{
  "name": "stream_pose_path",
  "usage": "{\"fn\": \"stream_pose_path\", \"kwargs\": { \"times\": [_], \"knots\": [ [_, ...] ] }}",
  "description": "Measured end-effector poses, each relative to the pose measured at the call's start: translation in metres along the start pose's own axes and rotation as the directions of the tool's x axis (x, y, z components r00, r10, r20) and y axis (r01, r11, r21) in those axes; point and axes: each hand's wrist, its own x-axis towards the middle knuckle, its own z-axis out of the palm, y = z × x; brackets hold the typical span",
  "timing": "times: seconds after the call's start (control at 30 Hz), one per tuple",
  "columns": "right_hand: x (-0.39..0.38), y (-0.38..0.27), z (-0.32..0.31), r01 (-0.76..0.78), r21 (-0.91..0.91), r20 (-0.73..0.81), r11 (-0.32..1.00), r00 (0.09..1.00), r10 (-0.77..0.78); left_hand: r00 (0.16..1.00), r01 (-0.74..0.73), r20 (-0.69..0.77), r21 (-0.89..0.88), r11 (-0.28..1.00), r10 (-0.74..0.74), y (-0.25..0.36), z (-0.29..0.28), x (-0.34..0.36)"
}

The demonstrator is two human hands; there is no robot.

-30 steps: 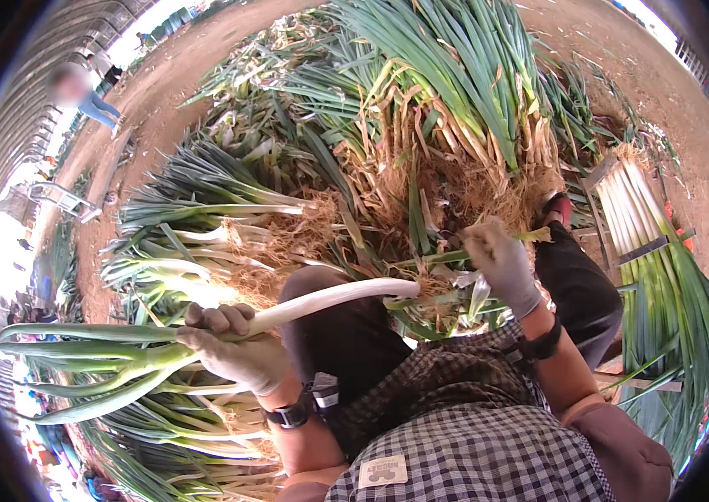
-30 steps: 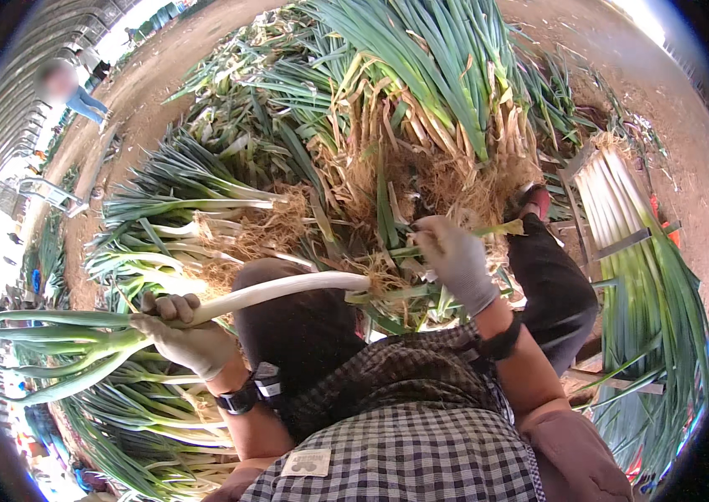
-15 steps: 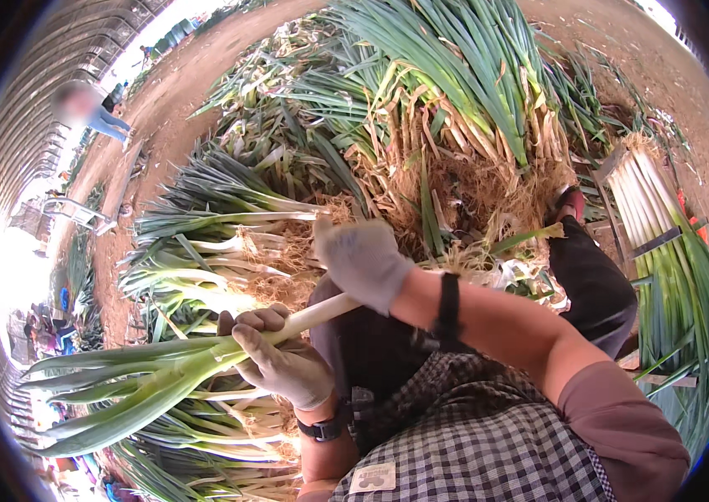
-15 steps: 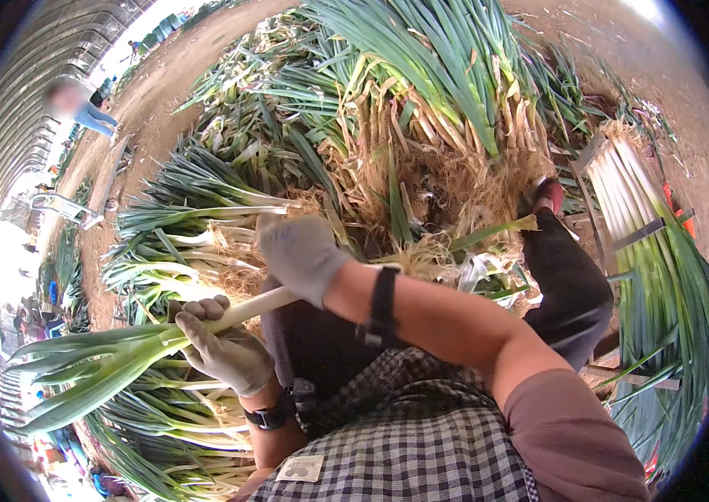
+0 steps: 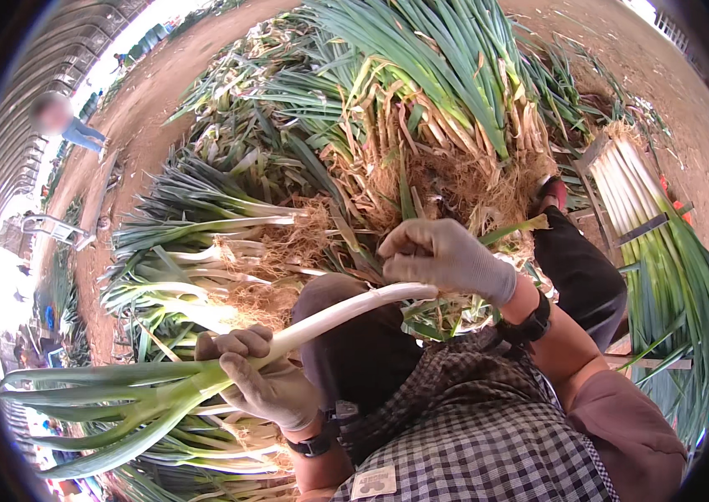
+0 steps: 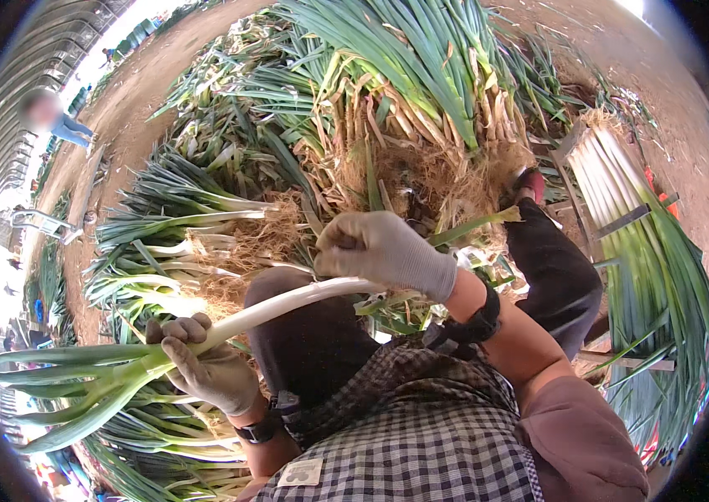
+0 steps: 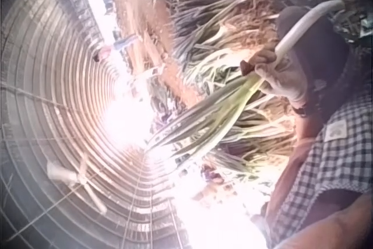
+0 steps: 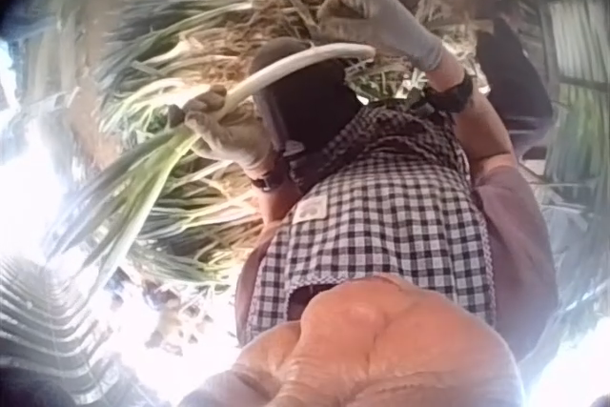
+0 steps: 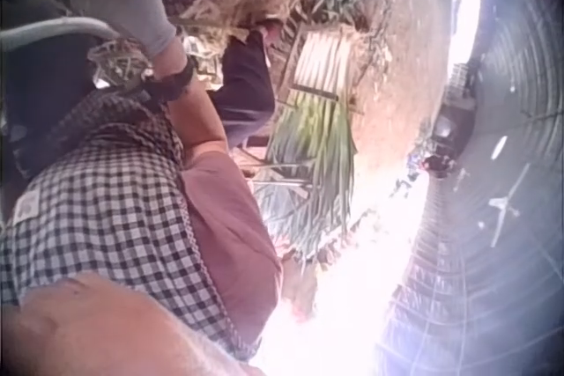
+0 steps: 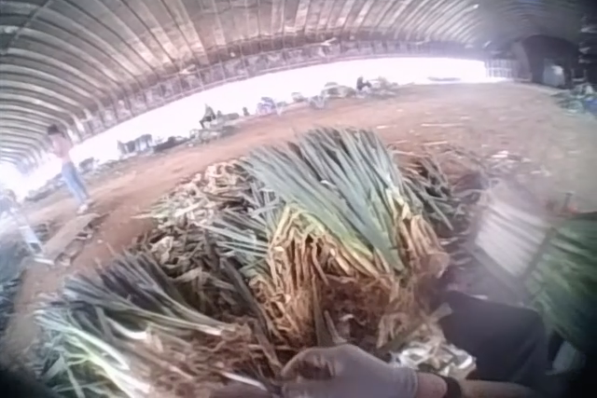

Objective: Peeling off outer layers and cleaning freshly harvested green onions by hand.

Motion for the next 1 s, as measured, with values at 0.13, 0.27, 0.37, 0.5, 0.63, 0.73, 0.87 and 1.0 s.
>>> {"fn": "stream_pose_path", "kwargs": {
  "times": [0.13, 0.27, 0.37, 0.5, 0.63, 0.73, 0.87, 1.0],
  "knots": [
    [-0.016, 0.008, 0.021, 0.237, -0.422, -0.019, 0.875, 0.963, -0.270, 0.999, -0.046, 0.014, 0.008, 0.999, 0.046, -0.006, 0.003, 0.000],
    [-0.018, 0.034, 0.027, 0.332, -0.449, -0.026, 0.830, 0.923, -0.384, 0.993, -0.034, 0.108, -0.045, 0.998, 0.038, 0.001, 0.000, 0.002],
    [-0.029, 0.052, 0.005, 0.046, -0.812, -0.228, 0.581, 0.893, -0.389, 0.996, -0.006, 0.083, -0.112, 0.994, 0.015, 0.006, -0.003, 0.003],
    [-0.030, 0.121, -0.019, -0.236, -0.801, -0.418, 0.550, 0.878, -0.233, 0.988, 0.017, 0.153, -0.093, 0.996, -0.003, 0.000, -0.003, -0.004],
    [-0.031, 0.155, -0.021, -0.284, -0.714, -0.506, 0.640, 0.841, -0.191, 0.983, 0.005, 0.182, -0.087, 0.996, 0.011, -0.002, 0.005, -0.013],
    [-0.037, 0.177, -0.051, -0.455, -0.641, -0.582, 0.618, 0.813, -0.004, 0.991, -0.074, 0.106, -0.024, 0.997, 0.076, 0.005, 0.004, -0.004],
    [-0.055, 0.179, -0.088, -0.595, -0.670, -0.532, 0.445, 0.802, 0.271, 0.990, -0.060, 0.126, -0.007, 0.998, 0.061, 0.009, -0.001, 0.008],
    [-0.031, 0.089, -0.037, 0.133, -0.710, -0.157, 0.691, 0.927, -0.340, 0.997, -0.017, 0.070, -0.108, 0.994, 0.024, 0.013, -0.008, 0.011]
  ]
}}
